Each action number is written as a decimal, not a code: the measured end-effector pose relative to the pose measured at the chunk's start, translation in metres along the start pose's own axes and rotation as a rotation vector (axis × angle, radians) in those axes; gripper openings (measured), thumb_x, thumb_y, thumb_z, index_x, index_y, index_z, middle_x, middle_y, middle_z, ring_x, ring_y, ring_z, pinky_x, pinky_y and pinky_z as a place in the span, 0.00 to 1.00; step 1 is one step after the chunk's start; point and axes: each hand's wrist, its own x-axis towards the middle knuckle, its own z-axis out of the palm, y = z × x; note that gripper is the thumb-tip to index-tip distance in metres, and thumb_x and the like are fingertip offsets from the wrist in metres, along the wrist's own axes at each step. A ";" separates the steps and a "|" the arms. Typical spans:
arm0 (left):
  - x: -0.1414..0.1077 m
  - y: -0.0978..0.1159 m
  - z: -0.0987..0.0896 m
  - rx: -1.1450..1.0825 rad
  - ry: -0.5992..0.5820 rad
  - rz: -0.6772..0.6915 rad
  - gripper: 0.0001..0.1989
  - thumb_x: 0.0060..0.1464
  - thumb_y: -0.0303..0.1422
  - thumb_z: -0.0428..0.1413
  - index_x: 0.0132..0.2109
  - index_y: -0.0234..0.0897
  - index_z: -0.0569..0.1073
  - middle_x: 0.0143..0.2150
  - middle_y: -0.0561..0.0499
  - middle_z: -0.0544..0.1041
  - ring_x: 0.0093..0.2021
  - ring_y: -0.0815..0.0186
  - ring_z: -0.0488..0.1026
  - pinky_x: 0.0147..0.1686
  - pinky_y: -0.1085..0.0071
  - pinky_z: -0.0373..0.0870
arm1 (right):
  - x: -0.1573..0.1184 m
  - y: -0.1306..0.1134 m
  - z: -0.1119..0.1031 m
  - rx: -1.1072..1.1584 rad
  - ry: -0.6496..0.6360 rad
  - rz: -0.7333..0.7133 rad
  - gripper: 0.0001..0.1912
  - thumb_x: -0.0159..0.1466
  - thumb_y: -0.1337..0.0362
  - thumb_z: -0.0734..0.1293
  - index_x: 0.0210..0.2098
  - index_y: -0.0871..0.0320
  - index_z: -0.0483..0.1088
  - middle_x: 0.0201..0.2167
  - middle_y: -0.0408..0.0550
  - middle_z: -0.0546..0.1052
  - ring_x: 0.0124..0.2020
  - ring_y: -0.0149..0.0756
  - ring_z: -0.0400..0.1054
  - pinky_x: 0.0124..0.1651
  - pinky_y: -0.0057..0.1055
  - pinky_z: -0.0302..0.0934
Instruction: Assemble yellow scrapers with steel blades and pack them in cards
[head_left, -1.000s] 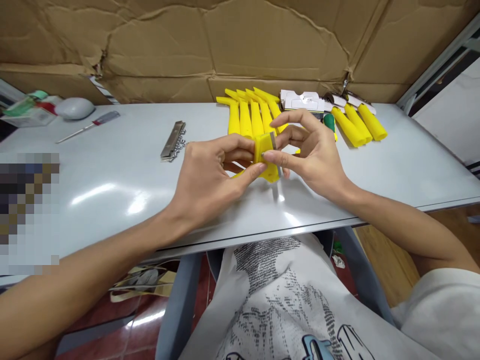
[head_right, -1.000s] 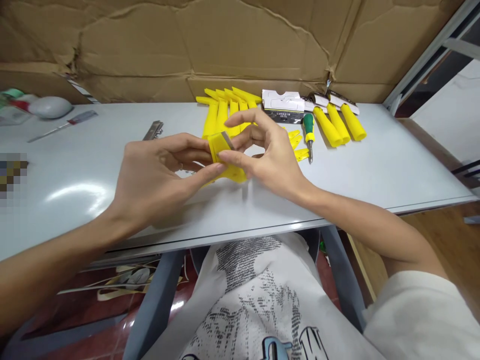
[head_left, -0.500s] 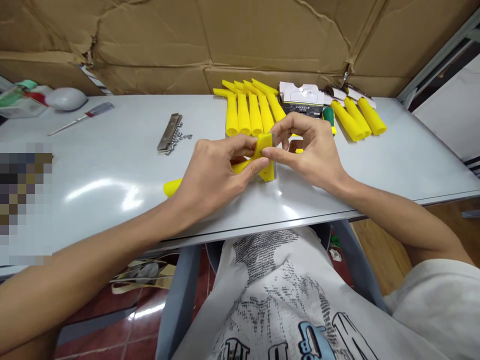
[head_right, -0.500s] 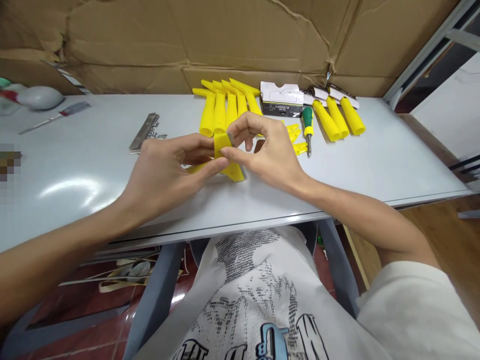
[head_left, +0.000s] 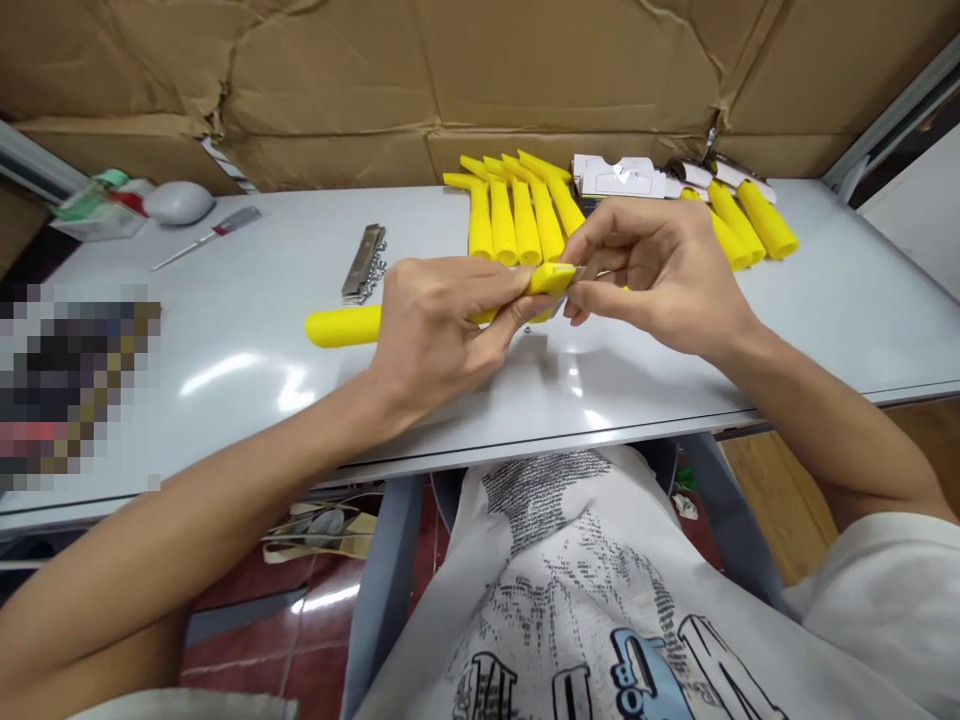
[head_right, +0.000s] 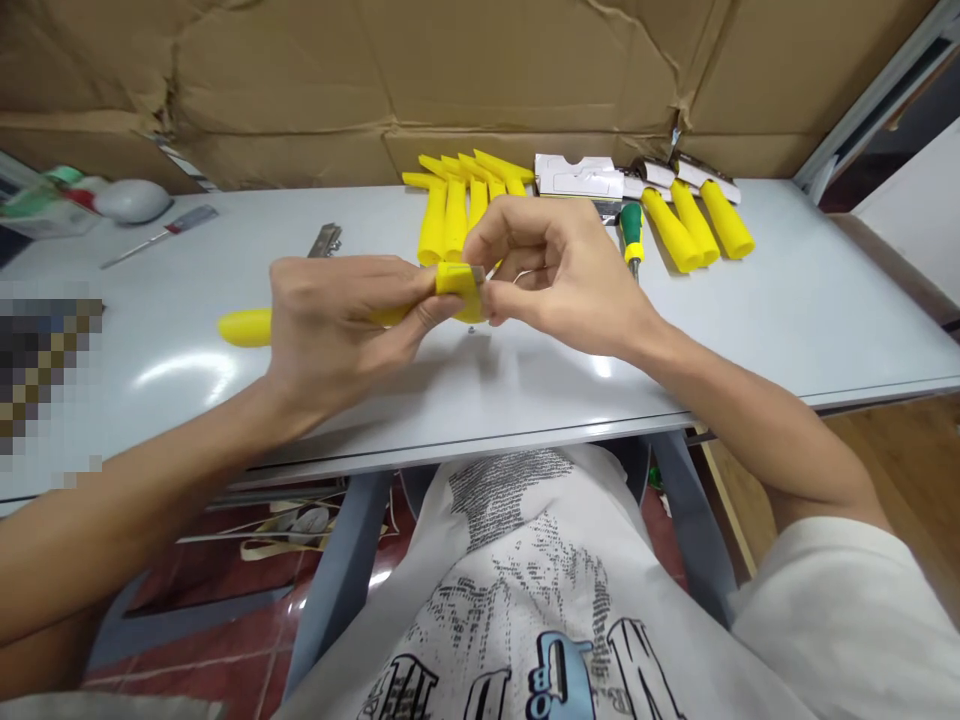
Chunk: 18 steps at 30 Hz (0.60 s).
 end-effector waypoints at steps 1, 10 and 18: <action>0.000 -0.002 0.001 0.023 0.001 0.007 0.17 0.82 0.38 0.63 0.40 0.42 0.88 0.25 0.55 0.78 0.23 0.67 0.71 0.27 0.63 0.65 | 0.000 -0.004 -0.003 0.005 -0.021 -0.002 0.11 0.62 0.67 0.85 0.38 0.56 0.81 0.33 0.42 0.86 0.33 0.34 0.85 0.41 0.31 0.84; -0.019 -0.024 0.028 0.335 0.084 0.267 0.09 0.77 0.32 0.61 0.51 0.45 0.87 0.42 0.51 0.91 0.37 0.57 0.84 0.34 0.59 0.73 | 0.025 0.008 -0.096 -1.269 0.260 0.394 0.16 0.74 0.71 0.71 0.58 0.60 0.86 0.36 0.52 0.85 0.46 0.47 0.83 0.65 0.53 0.76; -0.028 -0.036 0.042 0.211 -0.224 0.134 0.12 0.82 0.39 0.57 0.55 0.48 0.87 0.46 0.47 0.92 0.46 0.51 0.88 0.39 0.55 0.79 | 0.033 0.060 -0.133 -1.183 0.377 0.363 0.17 0.56 0.77 0.85 0.42 0.60 0.83 0.39 0.47 0.83 0.27 0.22 0.45 0.33 0.35 0.43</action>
